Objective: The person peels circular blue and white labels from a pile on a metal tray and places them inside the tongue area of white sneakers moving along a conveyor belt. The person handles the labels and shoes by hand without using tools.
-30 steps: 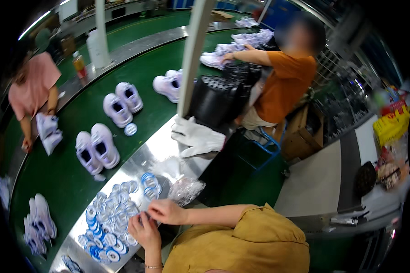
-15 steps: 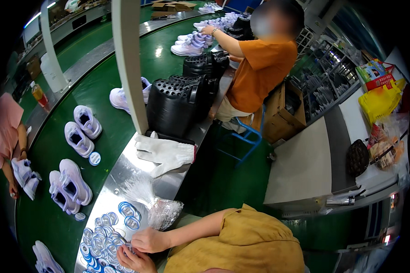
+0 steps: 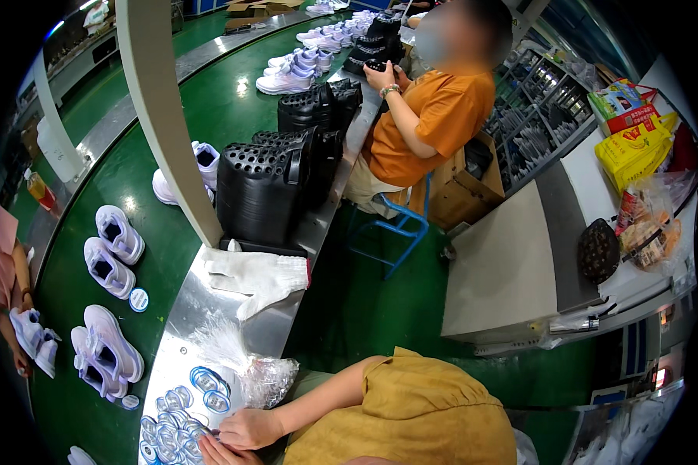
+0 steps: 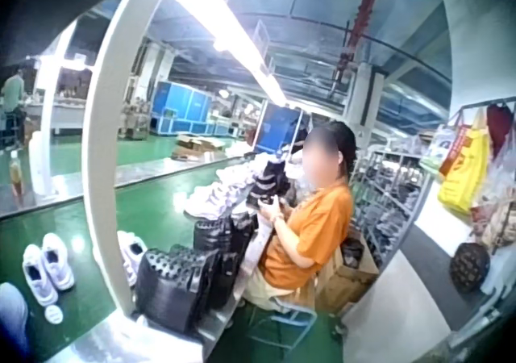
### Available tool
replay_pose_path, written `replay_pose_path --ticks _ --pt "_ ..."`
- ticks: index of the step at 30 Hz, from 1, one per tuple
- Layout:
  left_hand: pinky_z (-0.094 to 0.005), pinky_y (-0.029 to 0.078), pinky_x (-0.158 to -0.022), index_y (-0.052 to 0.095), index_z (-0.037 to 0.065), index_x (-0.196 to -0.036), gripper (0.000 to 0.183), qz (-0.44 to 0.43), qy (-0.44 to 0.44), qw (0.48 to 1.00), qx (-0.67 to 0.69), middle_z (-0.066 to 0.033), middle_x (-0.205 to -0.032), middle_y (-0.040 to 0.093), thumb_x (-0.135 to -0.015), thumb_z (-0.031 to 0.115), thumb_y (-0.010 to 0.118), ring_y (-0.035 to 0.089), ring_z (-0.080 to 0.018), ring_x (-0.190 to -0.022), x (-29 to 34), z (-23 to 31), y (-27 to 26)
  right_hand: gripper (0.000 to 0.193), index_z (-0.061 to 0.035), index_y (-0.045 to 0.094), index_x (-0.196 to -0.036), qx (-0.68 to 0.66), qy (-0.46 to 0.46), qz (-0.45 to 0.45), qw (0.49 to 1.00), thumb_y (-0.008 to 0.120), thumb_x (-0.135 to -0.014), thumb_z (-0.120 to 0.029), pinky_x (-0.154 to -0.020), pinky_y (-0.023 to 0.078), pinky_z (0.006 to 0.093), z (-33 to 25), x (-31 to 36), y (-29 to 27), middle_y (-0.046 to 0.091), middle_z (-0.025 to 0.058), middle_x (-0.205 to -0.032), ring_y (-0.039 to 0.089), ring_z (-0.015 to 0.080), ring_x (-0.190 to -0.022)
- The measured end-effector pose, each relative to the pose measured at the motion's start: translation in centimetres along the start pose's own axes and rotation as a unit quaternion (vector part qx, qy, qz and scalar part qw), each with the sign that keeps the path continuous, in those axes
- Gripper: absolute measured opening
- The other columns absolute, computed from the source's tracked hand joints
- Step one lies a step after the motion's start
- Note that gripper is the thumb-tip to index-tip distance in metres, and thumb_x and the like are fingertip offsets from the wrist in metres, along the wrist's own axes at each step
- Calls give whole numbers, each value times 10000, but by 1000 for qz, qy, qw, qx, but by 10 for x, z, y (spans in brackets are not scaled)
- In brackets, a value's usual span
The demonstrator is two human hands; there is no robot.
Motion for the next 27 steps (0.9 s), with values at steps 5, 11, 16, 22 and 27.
replay_pose_path --ticks 5,11,16,22,27 --pt "-468 395 -998 511 -68 -1261 449 -17 -39 999 -5 -239 -1282 528 -900 189 434 492 -398 -1205 -11 7 -9 143 -31 491 -761 -3 -4 -5 1000 574 -814 -134 -523 434 328 1 -1 -1 463 94 -745 518 244 -639" --pt "-490 391 -994 513 -64 -1261 465 -20 16 1000 -8 -254 -1276 526 -893 211 441 482 -418 -1210 -13 7 -7 147 -33 491 -761 -2 11 -9 1000 575 -814 -142 -528 432 325 2 1 -2 470 92 -748 523 242 -645" --pt "-496 396 -988 541 -55 -1233 444 -4 18 1000 12 -251 -1239 551 -895 219 453 514 -422 -1165 -16 13 -8 142 -33 493 -750 -1 -2 13 1000 573 -804 -138 -505 426 329 1 2 -7 467 90 -732 520 240 -629" --pt "-498 383 -1001 521 -66 -1226 416 -41 -98 993 49 -238 -1273 527 -896 185 543 499 -416 -1176 -24 15 -9 107 -53 493 -713 48 -29 -3 998 556 -745 -133 -492 424 329 -1 -5 -11 466 69 -671 514 228 -598" --pt "-515 353 -1031 581 -26 -1114 342 -21 -115 992 47 -203 -1246 550 -783 55 607 504 -388 -1180 -20 7 -8 103 -34 568 -793 37 -36 -35 998 644 -755 -92 -534 465 361 4 -9 4 530 88 -696 552 259 -613"
Point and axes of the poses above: each hand's wrist, its own x-axis away from the middle knuckle, its own y-axis out of the palm, z = x × y, the point moved 7 cm from there along -x, towards the middle knuckle
